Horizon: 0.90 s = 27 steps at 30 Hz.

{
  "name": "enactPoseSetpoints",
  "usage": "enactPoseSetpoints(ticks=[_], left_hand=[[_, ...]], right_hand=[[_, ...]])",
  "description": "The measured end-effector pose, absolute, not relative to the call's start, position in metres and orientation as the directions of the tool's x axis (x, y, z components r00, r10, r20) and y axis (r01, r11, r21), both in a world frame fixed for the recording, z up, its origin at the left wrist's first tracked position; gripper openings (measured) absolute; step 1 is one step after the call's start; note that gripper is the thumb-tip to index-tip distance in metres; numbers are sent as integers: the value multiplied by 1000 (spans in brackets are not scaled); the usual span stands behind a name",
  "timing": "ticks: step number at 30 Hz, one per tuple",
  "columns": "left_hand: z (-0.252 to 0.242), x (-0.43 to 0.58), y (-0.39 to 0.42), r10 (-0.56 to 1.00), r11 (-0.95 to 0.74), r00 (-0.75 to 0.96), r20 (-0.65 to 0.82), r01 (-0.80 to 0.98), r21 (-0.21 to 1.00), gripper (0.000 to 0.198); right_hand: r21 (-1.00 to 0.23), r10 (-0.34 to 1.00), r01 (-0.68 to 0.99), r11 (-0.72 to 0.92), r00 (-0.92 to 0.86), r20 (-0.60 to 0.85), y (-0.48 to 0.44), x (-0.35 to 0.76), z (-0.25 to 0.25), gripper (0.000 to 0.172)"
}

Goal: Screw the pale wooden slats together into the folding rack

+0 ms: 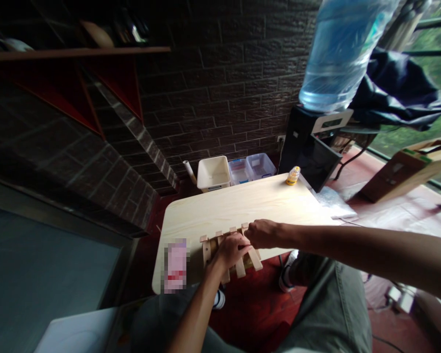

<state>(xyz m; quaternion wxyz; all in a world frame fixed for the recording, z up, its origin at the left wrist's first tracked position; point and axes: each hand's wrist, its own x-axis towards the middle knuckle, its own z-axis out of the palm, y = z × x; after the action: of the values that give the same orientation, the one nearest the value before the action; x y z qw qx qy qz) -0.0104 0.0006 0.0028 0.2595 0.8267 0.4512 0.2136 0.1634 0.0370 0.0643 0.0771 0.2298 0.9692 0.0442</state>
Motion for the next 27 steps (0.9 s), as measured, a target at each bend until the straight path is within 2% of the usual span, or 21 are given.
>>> enactPoseSetpoints(ticks=[3, 8, 11, 14, 18, 23, 27], left_hand=[[3, -10, 0, 859, -462, 497, 127, 642, 613, 15], [7, -10, -3, 846, -485, 513, 144, 629, 607, 16], [9, -10, -3, 851, -479, 507, 136, 645, 595, 15], [8, -9, -3, 864, -463, 488, 125, 669, 581, 14], [8, -10, -3, 871, -444, 480, 103, 679, 585, 15], [8, -12, -1, 855, -448, 512, 84, 647, 617, 14], [7, -11, 0, 856, -451, 507, 103, 635, 627, 14]], right_hand=[[113, 447, 434, 894, -883, -141, 34, 166, 69, 21], [33, 488, 487, 873, -867, -98, 34, 173, 82, 22], [90, 468, 462, 882, -882, -63, 37, 176, 81, 17], [135, 425, 415, 900, -903, -58, 38, 177, 78, 19], [92, 421, 416, 905, -906, -47, 37, 175, 81, 19], [15, 472, 474, 880, -873, -121, 39, 170, 82, 14], [6, 510, 517, 856, -842, -177, 39, 163, 80, 15]])
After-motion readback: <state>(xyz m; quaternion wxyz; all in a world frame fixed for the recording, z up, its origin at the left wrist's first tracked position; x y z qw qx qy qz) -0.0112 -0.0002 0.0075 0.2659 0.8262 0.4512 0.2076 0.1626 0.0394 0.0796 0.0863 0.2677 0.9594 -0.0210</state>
